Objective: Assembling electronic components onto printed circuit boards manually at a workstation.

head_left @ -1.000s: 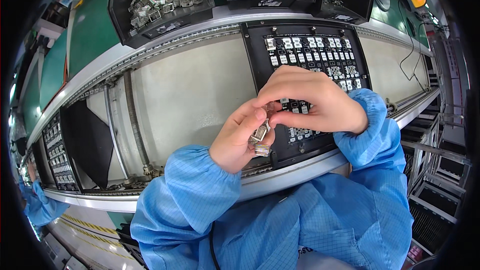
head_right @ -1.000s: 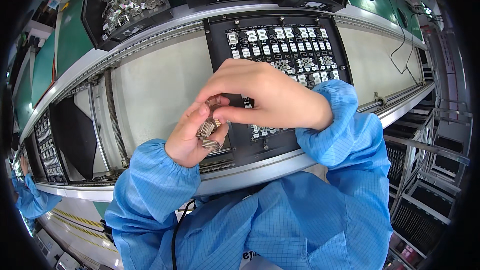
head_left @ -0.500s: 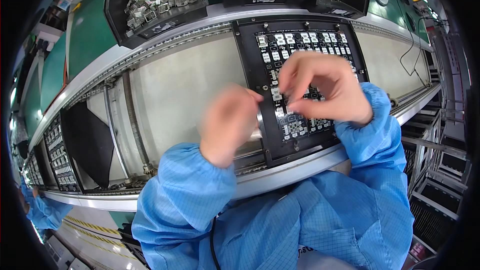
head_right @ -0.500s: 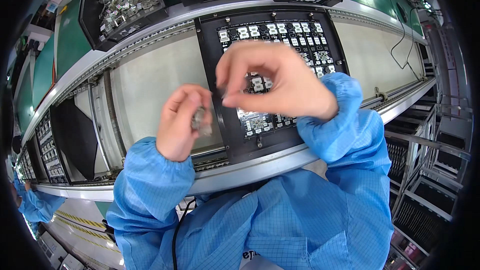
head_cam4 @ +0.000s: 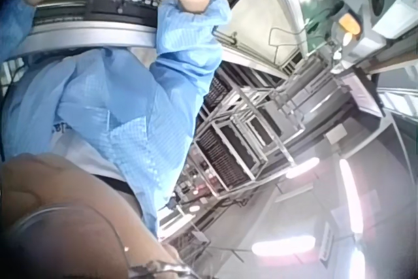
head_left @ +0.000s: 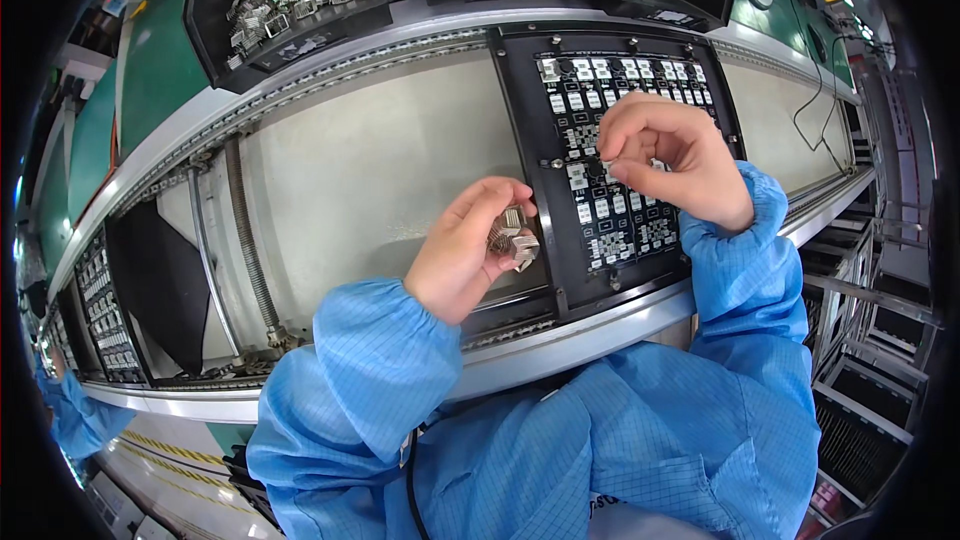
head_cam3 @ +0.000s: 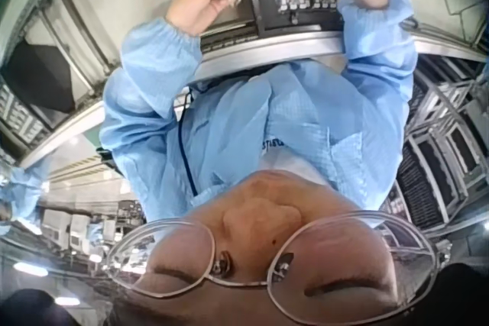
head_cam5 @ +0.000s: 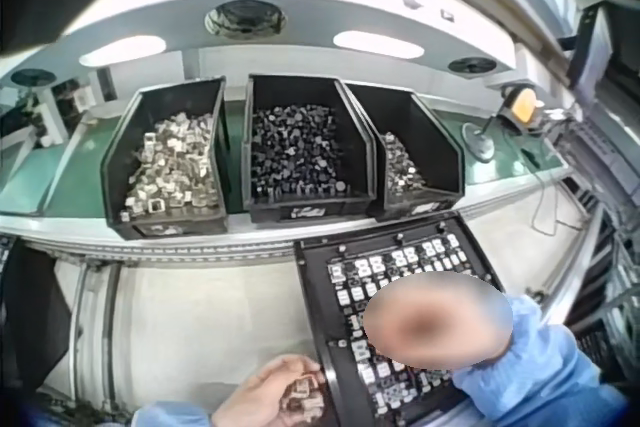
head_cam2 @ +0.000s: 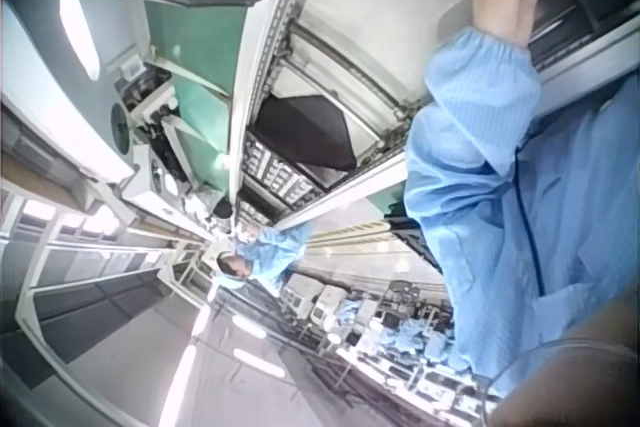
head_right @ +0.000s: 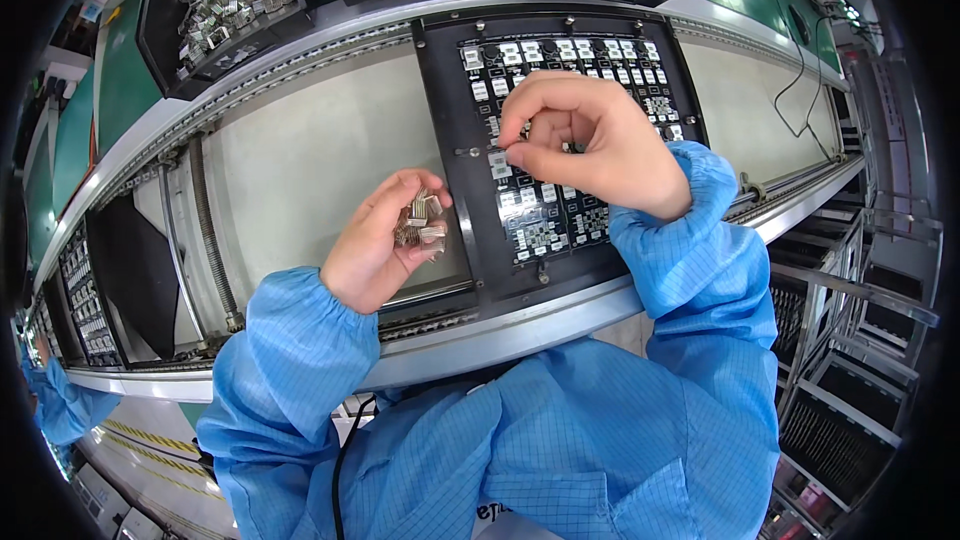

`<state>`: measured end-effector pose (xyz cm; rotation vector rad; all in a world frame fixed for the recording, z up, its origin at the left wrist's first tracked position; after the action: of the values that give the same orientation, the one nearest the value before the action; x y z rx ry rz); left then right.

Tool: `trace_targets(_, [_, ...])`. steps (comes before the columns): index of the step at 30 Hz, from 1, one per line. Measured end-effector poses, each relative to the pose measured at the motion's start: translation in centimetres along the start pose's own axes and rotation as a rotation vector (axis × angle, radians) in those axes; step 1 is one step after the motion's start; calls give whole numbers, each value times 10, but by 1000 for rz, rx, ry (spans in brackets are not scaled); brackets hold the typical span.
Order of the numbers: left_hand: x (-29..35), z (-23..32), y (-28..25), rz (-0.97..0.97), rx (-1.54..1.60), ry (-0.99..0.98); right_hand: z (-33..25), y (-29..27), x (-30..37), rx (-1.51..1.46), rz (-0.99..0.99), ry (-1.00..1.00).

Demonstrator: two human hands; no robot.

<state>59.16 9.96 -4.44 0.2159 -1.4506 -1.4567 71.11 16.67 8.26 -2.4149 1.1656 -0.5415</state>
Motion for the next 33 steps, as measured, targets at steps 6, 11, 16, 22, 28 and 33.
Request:
trace_targets(6, [7,10,-14,-75,133,-44,8,22,-8,169,-1,-112])
trace_targets(11, [12,14,-14,-157,155,-77,-2,31,-7,561,109,-328])
trace_targets(16, [13,12,-10,-169,150,-96,-3,38,-5,769,182,-324])
trace_targets(22, [7,9,-6,-190,179,-109,3,42,-7,843,174,-282])
trace_targets(28, [7,9,-7,-175,177,-103,2,47,-9,852,183,-326])
trace_targets(33, [6,8,-6,-172,185,-99,2,47,-9,839,163,-327])
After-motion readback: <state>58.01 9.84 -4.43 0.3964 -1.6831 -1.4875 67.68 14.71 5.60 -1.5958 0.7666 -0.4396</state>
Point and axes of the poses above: each hand's wrist, its own x-axis away from the middle knuckle, its own y-axis out of the palm, z = x × y, the point moved 9 cm from there along -x, towards the middle knuckle, and after that the axes turned 13 degrees about x, right-handed, at the moved point
